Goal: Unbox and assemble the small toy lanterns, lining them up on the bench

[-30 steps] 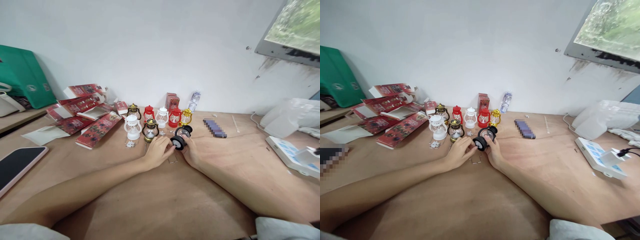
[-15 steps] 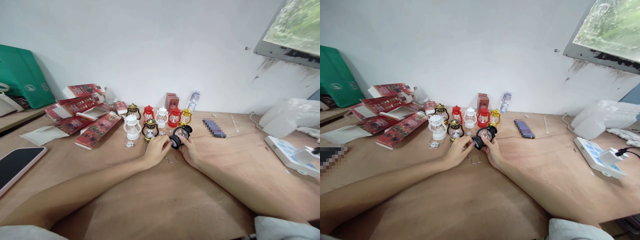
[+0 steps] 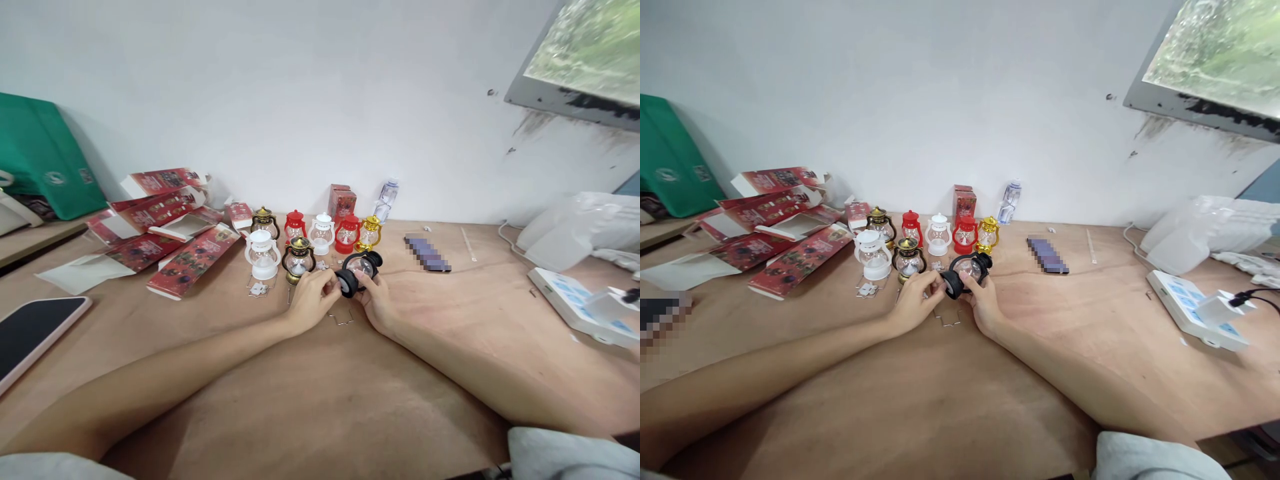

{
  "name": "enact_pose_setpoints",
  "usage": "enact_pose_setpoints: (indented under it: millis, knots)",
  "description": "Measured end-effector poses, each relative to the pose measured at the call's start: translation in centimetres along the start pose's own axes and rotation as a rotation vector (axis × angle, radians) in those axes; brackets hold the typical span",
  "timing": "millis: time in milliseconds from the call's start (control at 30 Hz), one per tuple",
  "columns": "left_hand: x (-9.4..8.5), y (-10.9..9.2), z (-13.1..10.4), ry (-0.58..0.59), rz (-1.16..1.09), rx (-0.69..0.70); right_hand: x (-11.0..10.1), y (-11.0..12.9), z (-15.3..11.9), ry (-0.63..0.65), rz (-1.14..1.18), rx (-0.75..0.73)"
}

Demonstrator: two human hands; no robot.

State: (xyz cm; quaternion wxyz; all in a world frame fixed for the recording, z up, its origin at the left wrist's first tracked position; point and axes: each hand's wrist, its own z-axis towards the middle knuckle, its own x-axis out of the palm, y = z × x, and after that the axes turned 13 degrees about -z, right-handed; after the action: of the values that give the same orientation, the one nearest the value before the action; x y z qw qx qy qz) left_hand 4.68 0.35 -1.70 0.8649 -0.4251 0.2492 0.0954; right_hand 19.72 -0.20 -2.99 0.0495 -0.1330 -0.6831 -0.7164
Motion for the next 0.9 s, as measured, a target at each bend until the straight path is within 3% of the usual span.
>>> enact_pose_setpoints:
  millis: [233, 467, 600, 733, 900]
  knots:
    - [0.1, 0.0, 0.1, -0.032, -0.081, 0.044, 0.0, -0.4, 0.1, -0.016, -0.005, -0.003]
    - [0.1, 0.0, -0.5, -0.056, -0.109, 0.198, -0.2, -0.3, 0.8, -0.094, 0.047, 0.013]
    - [0.1, -0.4, -0.7, 0.102, 0.011, 0.252, -0.6, -0.4, 1.3, -0.094, 0.066, 0.019]
    - [0.1, -0.9, -0.4, 0.263, 0.162, 0.16, -0.7, -0.5, 1.3, -0.087, 0.095, 0.017]
    - [0.1, -1.1, -0.3, 0.354, 0.278, 0.098, -0.6, -0.3, 1.1, -0.084, 0.097, 0.017]
